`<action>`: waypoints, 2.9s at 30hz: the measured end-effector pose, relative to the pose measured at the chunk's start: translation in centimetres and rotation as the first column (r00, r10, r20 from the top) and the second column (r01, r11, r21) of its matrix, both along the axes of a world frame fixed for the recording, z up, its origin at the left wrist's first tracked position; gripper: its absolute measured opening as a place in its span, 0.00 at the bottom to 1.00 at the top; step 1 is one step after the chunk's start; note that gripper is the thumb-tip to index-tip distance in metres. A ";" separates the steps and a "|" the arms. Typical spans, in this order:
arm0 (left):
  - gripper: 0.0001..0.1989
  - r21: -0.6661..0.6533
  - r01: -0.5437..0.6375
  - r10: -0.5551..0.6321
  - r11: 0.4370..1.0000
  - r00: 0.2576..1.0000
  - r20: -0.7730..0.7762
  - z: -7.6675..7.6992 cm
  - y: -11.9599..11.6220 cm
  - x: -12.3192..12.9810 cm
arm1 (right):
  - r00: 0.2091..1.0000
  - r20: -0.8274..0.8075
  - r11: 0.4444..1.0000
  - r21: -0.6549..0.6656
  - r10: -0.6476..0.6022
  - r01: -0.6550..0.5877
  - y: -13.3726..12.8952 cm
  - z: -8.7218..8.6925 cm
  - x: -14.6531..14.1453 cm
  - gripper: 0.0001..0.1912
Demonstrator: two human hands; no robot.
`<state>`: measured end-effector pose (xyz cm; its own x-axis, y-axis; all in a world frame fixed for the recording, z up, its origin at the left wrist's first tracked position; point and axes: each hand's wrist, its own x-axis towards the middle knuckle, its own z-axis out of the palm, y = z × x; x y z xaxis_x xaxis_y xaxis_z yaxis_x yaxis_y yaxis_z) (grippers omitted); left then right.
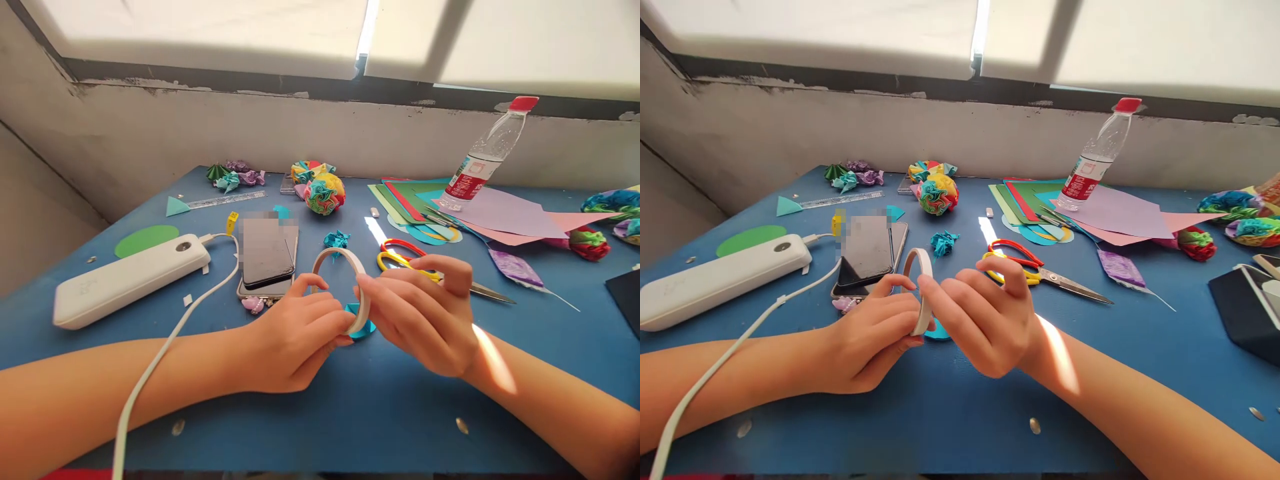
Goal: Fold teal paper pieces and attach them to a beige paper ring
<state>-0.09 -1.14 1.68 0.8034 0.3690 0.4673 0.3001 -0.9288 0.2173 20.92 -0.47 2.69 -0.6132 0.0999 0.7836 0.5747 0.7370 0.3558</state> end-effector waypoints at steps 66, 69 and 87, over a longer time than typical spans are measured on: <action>0.08 -0.249 -0.004 0.073 0.968 0.961 0.268 -0.4 0.7 0.2 | 0.862 -0.451 0.773 -0.624 -0.232 -0.118 1.8 -1.5 0.0 0.09; 0.08 -0.249 0.008 0.067 0.968 0.954 0.291 -0.4 0.7 0.2 | 0.811 -0.532 0.604 -0.737 -0.243 -0.303 1.9 -1.5 0.0 0.07; 0.11 -0.394 0.056 0.045 0.917 0.969 0.242 0.2 0.7 0.1 | 0.814 -0.531 0.579 -0.750 -0.236 -0.321 1.7 -1.8 -0.3 0.07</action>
<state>-0.04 -0.49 1.84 0.6870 0.5597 0.4635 0.1867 -0.7524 0.6317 20.66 1.18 0.91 -0.1515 0.8141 0.5606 0.4038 0.5687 -0.7166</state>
